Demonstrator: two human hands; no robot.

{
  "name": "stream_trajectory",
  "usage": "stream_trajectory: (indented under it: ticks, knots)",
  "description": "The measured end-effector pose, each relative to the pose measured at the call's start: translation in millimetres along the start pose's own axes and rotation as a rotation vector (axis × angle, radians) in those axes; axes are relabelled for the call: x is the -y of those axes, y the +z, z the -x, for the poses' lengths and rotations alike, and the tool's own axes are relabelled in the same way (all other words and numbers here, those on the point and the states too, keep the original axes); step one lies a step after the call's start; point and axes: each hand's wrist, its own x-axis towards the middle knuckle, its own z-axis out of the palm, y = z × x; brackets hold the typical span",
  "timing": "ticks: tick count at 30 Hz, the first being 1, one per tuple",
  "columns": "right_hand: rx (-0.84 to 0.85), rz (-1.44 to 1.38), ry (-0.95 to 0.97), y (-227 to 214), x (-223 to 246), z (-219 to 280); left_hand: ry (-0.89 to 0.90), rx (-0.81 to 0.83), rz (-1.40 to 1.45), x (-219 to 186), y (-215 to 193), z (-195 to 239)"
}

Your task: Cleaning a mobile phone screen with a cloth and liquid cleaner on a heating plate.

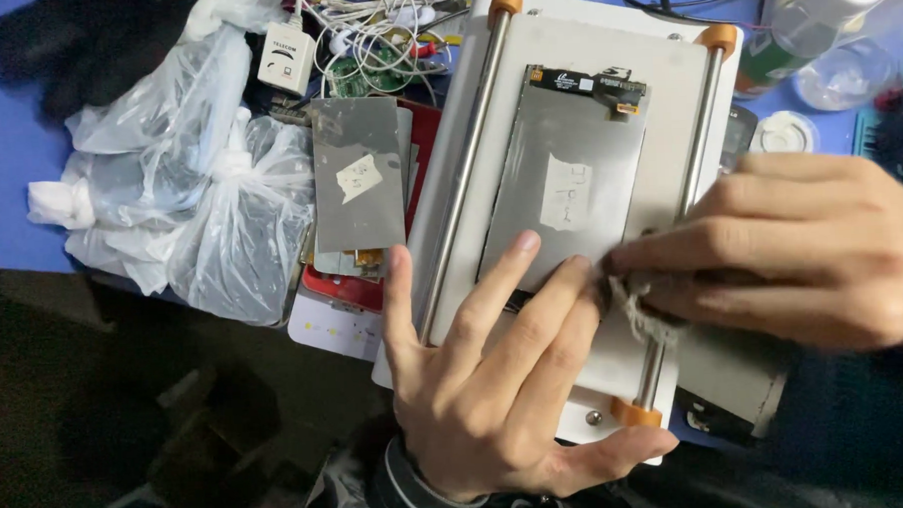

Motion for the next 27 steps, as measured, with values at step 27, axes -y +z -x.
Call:
stream_trajectory:
  ticks: [27]
  knots:
    - [0.119,0.589,0.077,-20.0,-54.8,27.6,0.031,-0.004,0.02,2.3,0.4,1.5]
